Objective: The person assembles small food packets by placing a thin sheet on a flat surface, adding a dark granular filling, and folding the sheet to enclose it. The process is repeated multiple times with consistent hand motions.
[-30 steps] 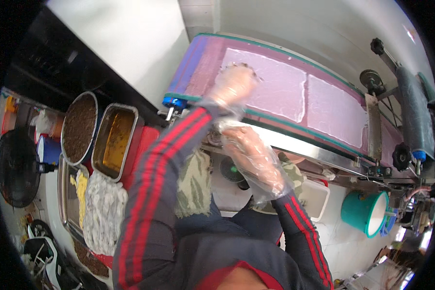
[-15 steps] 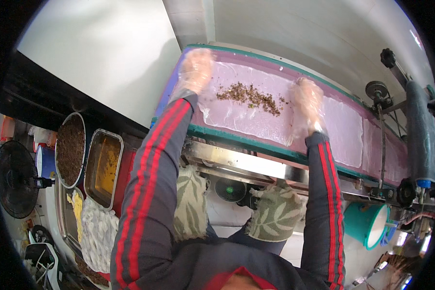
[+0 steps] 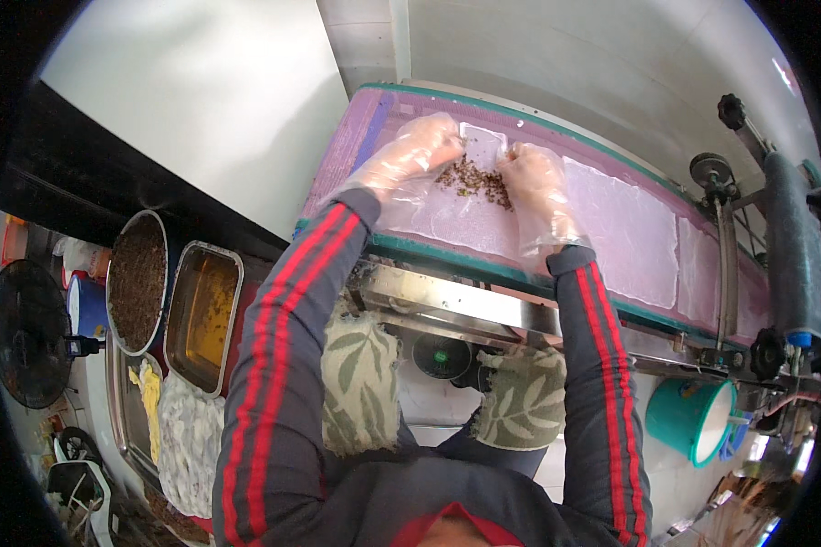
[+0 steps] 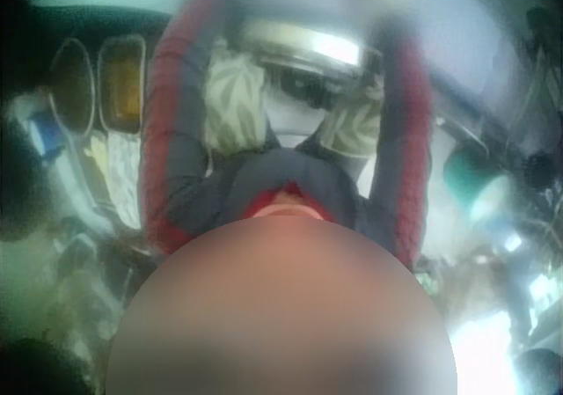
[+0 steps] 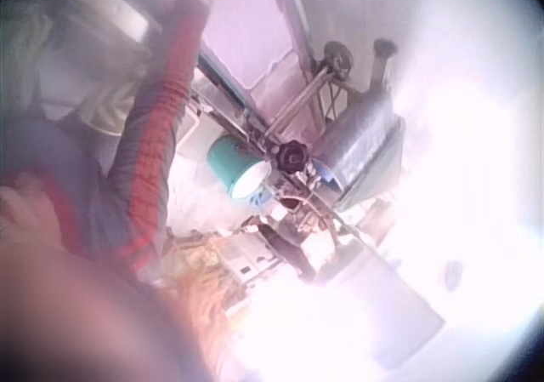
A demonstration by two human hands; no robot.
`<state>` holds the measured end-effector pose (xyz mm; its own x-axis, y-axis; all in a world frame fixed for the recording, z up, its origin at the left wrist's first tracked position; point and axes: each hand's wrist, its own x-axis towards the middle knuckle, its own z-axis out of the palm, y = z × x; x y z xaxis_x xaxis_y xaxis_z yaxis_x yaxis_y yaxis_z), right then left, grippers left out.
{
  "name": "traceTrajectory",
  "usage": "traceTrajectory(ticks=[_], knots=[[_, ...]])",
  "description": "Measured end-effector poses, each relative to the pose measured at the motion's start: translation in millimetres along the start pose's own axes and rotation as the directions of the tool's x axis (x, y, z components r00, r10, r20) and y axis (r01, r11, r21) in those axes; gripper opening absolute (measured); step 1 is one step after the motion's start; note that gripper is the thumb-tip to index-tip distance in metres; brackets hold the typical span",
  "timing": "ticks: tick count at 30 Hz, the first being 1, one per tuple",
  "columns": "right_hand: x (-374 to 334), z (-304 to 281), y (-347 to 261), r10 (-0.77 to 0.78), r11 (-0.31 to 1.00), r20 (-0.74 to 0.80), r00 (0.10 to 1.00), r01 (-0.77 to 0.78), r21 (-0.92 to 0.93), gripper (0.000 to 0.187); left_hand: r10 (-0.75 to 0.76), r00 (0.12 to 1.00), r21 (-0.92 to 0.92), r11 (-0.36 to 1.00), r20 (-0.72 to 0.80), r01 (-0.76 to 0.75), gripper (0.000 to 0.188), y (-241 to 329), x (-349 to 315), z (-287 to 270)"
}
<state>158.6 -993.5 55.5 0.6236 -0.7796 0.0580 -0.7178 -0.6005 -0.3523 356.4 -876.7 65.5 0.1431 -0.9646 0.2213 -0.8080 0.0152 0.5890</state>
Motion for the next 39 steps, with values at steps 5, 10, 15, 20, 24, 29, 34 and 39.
traceTrajectory(ticks=[5,10,15,20,24,29,34,39], knots=[[-38,-22,26,-0.031,0.958,0.101,0.994,0.001,0.288,0.032,-0.064,0.998,-0.302,0.951,0.029,0.07,0.038,-1,-46,-29],[-52,4,6,-0.395,0.901,-0.149,0.906,0.414,0.128,0.027,0.186,0.977,0.22,0.962,-0.105,-0.16,0.029,-5,-67,-18],[-95,-22,-14,-0.296,0.913,-0.042,0.954,0.295,0.282,0.017,0.026,0.99,0.168,0.985,0.141,-0.05,0.025,12,-99,-7],[-108,-24,-19,-0.506,0.809,-0.236,0.83,0.551,0.203,0.019,0.018,0.981,0.179,0.984,-0.193,0.017,0.02,14,-119,-8],[-113,2,1,-0.49,0.869,-0.029,0.871,0.491,0.055,0.016,0.163,0.975,0.324,0.94,-0.153,-0.107,0.016,12,-132,-1],[-127,1,15,-0.458,0.88,-0.121,0.881,0.468,0.078,0.021,0.1,0.983,0.318,0.947,-0.154,-0.047,0.019,28,-163,-35],[-156,-32,5,-0.514,0.839,-0.308,0.801,0.544,0.015,0.024,-0.244,0.763,0.196,0.879,-0.599,0.435,0.029,35,-246,-104],[-180,-41,-7,-0.485,0.835,-0.293,0.824,0.536,0.123,0.025,-0.566,0.642,0.251,0.618,-0.517,0.746,0.036,9,-313,-134]])
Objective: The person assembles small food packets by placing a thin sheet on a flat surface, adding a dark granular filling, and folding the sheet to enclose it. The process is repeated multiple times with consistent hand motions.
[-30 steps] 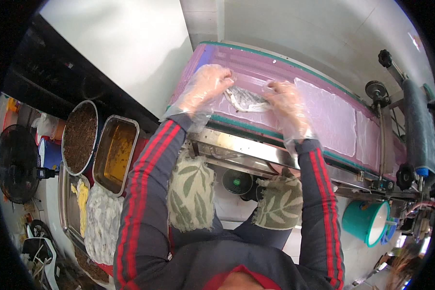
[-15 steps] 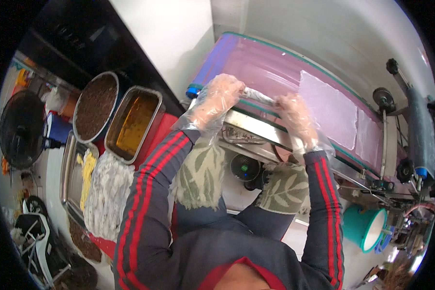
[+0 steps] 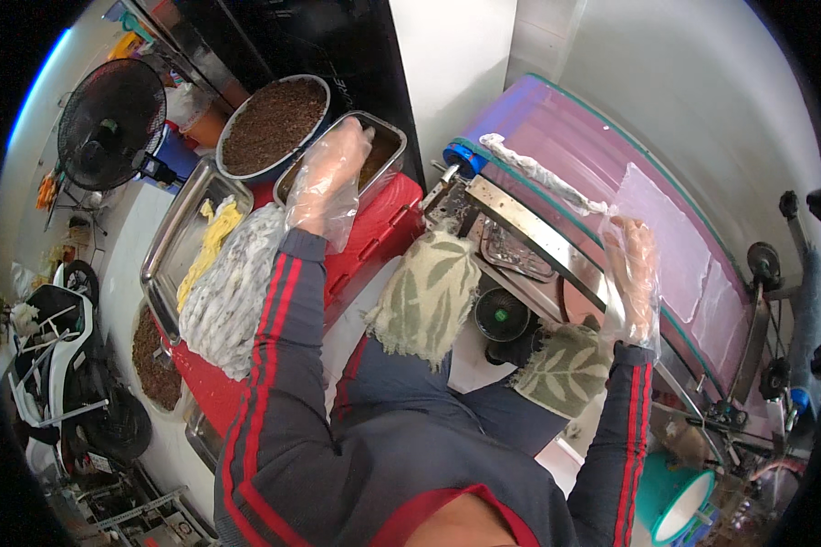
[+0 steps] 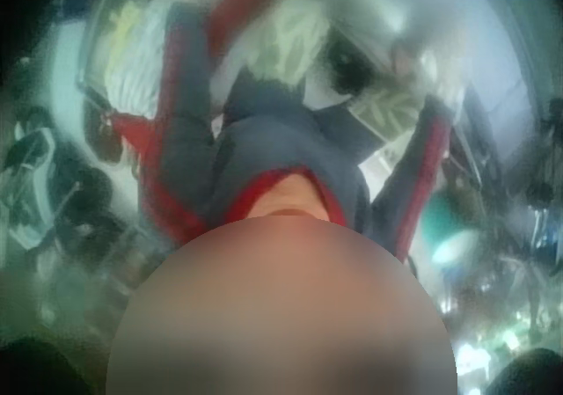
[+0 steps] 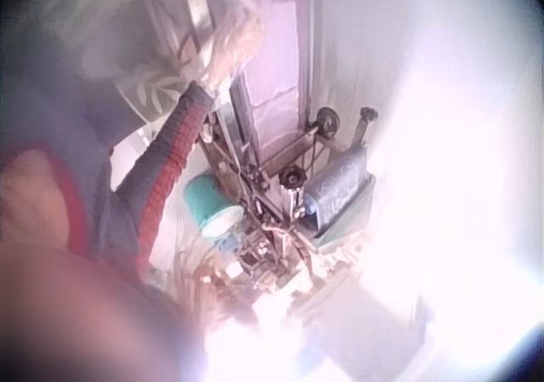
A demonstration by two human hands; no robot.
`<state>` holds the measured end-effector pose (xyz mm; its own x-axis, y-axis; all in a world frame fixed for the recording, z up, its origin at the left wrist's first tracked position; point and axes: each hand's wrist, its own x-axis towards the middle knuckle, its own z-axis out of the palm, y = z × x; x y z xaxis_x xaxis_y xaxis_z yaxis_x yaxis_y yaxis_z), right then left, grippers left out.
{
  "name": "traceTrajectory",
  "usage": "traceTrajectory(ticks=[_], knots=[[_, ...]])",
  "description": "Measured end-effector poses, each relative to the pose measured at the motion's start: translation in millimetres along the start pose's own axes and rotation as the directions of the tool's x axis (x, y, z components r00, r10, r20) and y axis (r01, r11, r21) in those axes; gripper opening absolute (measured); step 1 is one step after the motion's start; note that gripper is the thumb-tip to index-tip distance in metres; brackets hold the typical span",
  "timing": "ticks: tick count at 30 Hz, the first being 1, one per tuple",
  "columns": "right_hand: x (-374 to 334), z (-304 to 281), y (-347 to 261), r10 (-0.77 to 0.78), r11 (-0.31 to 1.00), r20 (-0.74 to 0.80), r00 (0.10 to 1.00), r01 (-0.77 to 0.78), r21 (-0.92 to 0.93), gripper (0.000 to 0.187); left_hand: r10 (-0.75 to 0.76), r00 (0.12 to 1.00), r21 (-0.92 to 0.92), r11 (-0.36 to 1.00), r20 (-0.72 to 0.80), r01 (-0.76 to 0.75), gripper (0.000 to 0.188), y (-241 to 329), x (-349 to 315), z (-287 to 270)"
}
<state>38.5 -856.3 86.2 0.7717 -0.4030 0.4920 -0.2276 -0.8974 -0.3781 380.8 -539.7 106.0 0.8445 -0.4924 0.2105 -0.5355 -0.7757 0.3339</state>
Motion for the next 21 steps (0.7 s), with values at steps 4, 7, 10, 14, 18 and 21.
traceTrajectory(ticks=[4,7,10,14,18,21], knots=[[-12,-2,-1,0.135,0.981,0.011,0.991,-0.136,0.141,0.028,0.094,0.994,0.099,0.99,0.048,-0.099,0.034,-2,-5,1],[-12,1,6,0.179,0.977,0.012,0.984,-0.18,0.116,0.03,0.117,0.992,-0.05,0.991,-0.056,-0.12,0.029,32,0,11],[5,21,12,0.147,0.989,0.024,0.989,-0.146,-0.015,0.031,0.314,0.946,-0.196,0.926,-0.078,-0.323,0.024,94,8,50],[35,71,11,-0.032,0.993,-0.021,0.999,0.029,-0.112,0.034,0.721,0.686,-0.208,0.659,-0.102,-0.723,0.018,183,11,139],[57,104,17,0.022,0.984,0.115,0.993,-0.001,-0.176,0.035,0.834,0.552,-0.218,0.536,-0.015,-0.816,0.018,182,31,175],[66,113,13,-0.094,0.994,0.144,0.985,0.1,-0.032,0.014,0.715,0.685,-0.025,0.694,0.137,-0.719,0.022,132,67,127]])
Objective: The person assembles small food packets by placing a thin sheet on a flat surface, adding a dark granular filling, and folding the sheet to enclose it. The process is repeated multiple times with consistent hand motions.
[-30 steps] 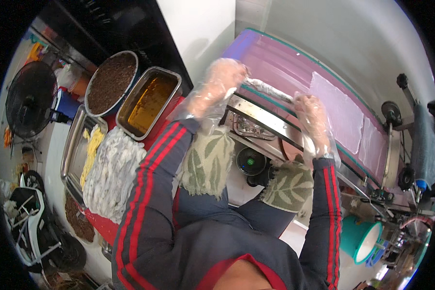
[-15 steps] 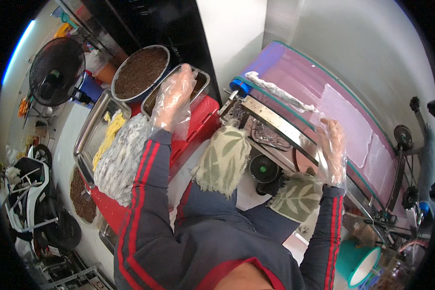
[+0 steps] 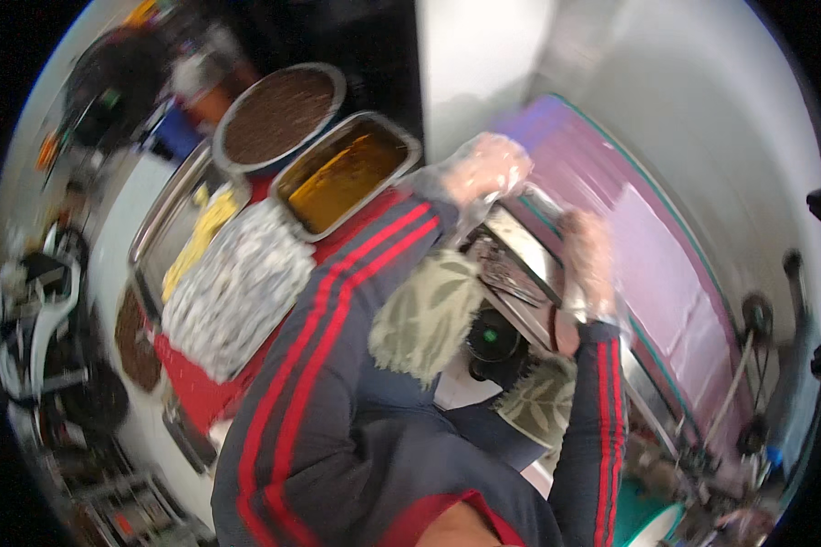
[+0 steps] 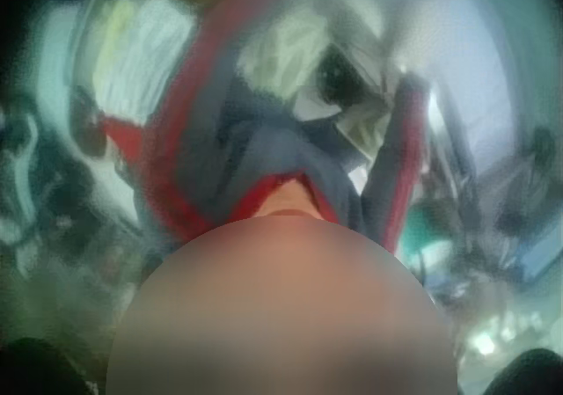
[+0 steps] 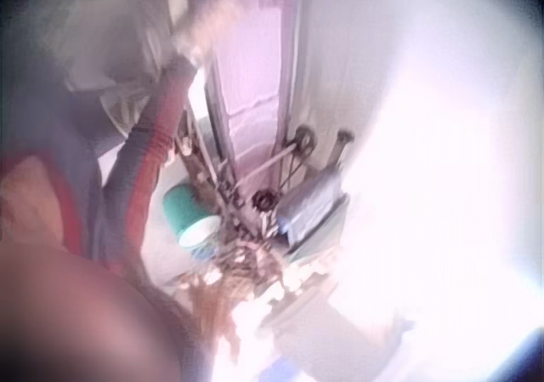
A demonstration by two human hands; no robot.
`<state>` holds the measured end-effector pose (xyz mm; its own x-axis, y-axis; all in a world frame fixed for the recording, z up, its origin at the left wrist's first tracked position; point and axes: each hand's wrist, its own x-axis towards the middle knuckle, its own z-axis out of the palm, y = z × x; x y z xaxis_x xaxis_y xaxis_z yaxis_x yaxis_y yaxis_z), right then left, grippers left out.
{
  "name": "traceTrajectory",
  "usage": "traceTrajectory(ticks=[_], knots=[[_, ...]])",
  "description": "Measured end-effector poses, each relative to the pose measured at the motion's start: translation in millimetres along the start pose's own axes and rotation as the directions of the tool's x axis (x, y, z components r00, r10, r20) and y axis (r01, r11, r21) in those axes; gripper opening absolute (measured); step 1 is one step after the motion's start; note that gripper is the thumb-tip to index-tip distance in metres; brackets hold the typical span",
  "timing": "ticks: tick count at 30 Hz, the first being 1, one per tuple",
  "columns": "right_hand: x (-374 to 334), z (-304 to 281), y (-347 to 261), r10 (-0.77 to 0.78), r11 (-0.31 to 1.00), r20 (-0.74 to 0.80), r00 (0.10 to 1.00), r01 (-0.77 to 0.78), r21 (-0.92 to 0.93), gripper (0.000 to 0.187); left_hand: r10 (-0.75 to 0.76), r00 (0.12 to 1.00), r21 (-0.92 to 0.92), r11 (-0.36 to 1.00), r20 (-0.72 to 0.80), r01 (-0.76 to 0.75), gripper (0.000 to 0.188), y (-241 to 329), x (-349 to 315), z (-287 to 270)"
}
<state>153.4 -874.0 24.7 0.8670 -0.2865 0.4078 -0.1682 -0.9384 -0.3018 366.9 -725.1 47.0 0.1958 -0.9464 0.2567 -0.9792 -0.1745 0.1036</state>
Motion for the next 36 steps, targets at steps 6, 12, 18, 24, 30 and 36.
traceTrajectory(ticks=[6,12,18,24,30,36], knots=[[22,-24,-39,0.08,0.995,0.095,0.992,-0.085,0.05,0.023,-0.209,0.962,-0.08,0.971,0.174,0.226,0.028,7,-44,-95],[51,-39,-159,-0.291,0.859,-0.115,0.95,0.312,0.406,0.027,-0.46,0.871,-0.825,0.55,-0.171,0.129,0.047,17,-253,-158],[81,5,-342,-0.735,0.53,-0.282,0.616,0.782,0.327,0.024,-0.92,0.322,-0.551,0.391,-0.223,0.737,0.038,48,-413,-256],[56,65,-400,-0.824,0.566,0.197,0.531,0.769,0.296,0.04,-0.958,0.196,-0.482,0.275,-0.209,0.832,0.046,77,-504,-199],[44,46,-358,-0.74,0.521,-0.16,0.654,0.707,0.478,0.042,-0.67,0.667,-0.15,0.733,-0.326,0.663,0.05,-65,-405,-228],[30,20,-290,-0.583,0.695,-0.094,0.807,0.555,0.458,0.046,-0.434,0.898,-0.149,0.895,-0.076,0.42,0.055,-219,-266,-135]])
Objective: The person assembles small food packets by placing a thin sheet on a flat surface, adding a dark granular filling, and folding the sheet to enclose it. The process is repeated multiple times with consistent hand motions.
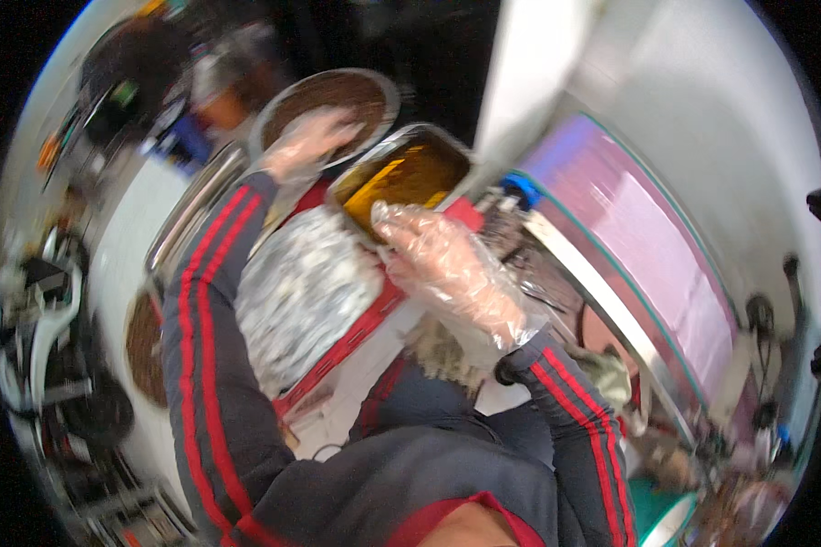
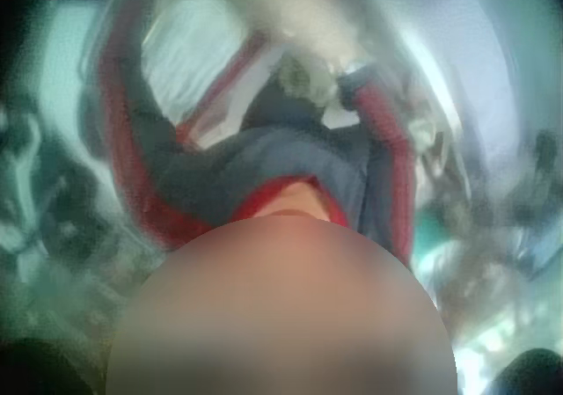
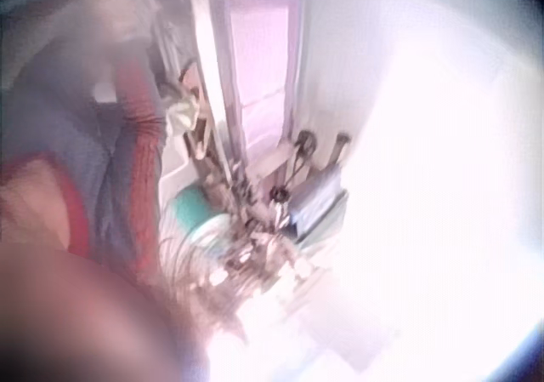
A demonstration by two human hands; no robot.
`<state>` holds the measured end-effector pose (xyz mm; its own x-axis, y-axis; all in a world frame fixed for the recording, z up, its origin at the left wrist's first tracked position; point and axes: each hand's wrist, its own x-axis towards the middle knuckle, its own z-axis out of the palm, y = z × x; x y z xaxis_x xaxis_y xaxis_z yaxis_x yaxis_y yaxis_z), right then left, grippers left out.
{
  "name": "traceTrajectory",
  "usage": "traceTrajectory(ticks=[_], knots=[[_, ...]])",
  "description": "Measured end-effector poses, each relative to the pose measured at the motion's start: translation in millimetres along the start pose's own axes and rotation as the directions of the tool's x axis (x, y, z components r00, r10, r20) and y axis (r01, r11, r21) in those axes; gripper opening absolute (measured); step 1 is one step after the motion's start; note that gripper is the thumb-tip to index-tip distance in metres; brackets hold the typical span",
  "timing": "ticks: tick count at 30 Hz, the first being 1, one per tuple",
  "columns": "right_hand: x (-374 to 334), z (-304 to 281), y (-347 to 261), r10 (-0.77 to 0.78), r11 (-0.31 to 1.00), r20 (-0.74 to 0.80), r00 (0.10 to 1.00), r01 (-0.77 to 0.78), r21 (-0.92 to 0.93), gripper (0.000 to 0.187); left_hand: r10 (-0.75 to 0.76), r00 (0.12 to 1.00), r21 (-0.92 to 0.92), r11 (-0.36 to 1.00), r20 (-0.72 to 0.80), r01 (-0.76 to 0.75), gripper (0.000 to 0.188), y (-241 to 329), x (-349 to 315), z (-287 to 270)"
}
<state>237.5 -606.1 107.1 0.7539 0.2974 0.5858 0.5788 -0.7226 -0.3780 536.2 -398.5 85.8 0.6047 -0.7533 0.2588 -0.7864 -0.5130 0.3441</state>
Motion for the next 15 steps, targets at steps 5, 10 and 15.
traceTrajectory(ticks=[5,10,15], knots=[[-87,-45,40,0.252,0.965,-0.115,0.961,-0.258,-0.043,0.043,-0.227,0.973,-0.187,0.954,0.049,0.232,0.044,-26,12,14],[-151,-76,65,0.408,0.912,-0.176,0.896,-0.409,0.033,0.042,-0.179,0.932,-0.643,0.682,0.315,0.348,0.019,78,56,-21],[-182,-96,56,0.55,0.835,-0.196,0.812,-0.535,0.125,0.042,0.184,0.97,-0.826,0.562,0.157,0.027,0.05,252,126,87]])
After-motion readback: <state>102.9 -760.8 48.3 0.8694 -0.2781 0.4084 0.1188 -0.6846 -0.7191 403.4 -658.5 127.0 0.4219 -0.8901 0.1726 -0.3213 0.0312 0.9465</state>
